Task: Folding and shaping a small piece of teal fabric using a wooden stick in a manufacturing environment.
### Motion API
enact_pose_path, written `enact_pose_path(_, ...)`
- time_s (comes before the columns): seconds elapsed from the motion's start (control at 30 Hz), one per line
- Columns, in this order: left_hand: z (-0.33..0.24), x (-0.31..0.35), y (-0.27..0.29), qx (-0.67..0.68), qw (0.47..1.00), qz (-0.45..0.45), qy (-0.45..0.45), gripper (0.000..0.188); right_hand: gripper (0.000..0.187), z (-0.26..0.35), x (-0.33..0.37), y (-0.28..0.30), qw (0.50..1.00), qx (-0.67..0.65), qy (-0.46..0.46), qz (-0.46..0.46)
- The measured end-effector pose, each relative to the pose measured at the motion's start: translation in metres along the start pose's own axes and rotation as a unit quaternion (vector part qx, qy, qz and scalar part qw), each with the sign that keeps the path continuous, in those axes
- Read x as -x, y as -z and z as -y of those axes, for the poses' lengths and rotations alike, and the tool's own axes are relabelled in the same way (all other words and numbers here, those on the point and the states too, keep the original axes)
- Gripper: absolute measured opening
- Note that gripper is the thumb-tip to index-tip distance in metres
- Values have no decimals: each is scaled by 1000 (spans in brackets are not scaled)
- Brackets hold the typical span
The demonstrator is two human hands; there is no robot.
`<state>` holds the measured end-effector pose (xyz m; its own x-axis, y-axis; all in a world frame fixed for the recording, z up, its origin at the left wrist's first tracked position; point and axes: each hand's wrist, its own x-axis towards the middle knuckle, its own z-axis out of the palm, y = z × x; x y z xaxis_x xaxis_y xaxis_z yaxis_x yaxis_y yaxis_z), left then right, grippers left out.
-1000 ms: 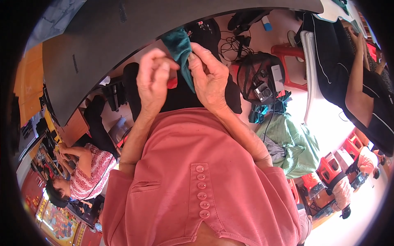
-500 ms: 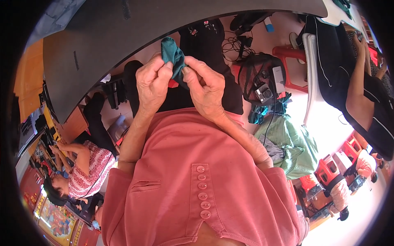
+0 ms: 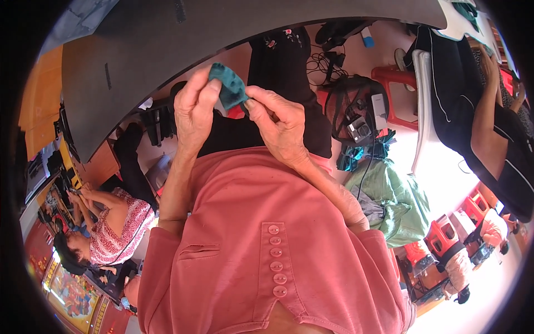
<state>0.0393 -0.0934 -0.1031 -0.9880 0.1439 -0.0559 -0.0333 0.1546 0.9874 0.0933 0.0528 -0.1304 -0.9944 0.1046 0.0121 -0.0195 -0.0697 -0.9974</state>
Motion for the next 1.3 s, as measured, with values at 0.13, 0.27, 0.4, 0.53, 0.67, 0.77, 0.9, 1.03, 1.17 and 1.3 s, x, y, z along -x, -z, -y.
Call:
enact_pose_path(0.13, 0, 2, -4, -42, 997, 6, -58, 17, 19, -2, 2, -5, 999, -33, -11, -28)
enact_pose_path(0.27, 3, 2, -4, -72, 994, 0, -82, 11, 19, -2, 1, -6, 997, -66, -24, -24)
enact_pose_path(0.4, 14, 6, -8, -15, 997, 1, -78, 15, 19, -2, 2, -7, 967, -226, -115, -7)
enact_pose_path(0.53, 4, 6, -8, -14, 998, -3, -58, 16, 21, -3, 4, -5, 931, -328, -161, 5)
enact_pose_path(0.67, 6, 6, -13, -44, 994, 26, -95, 12, 21, -6, 9, -4, 937, -314, -150, -4)
enact_pose_path(0.77, 6, 4, -18, -59, 982, 35, -174, 9, 26, -2, 8, -6, 919, -371, -132, 31)
enact_pose_path(0.9, 4, 4, -18, -67, 976, 63, -195, 7, 28, 9, 6, -6, 931, -343, -125, 2)
enact_pose_path(1.03, -1, 1, -8, -126, 975, 76, -165, 7, 29, 2, 3, 1, 990, -142, -3, 9)
enact_pose_path(1.17, -10, -5, -7, -113, 978, -14, -176, 22, 32, 7, 3, 1, 998, 15, 60, -26)
enact_pose_path(1.3, -24, -7, -2, -33, 996, 87, -5, 22, 34, 6, 2, 0, 993, 63, 101, -26)
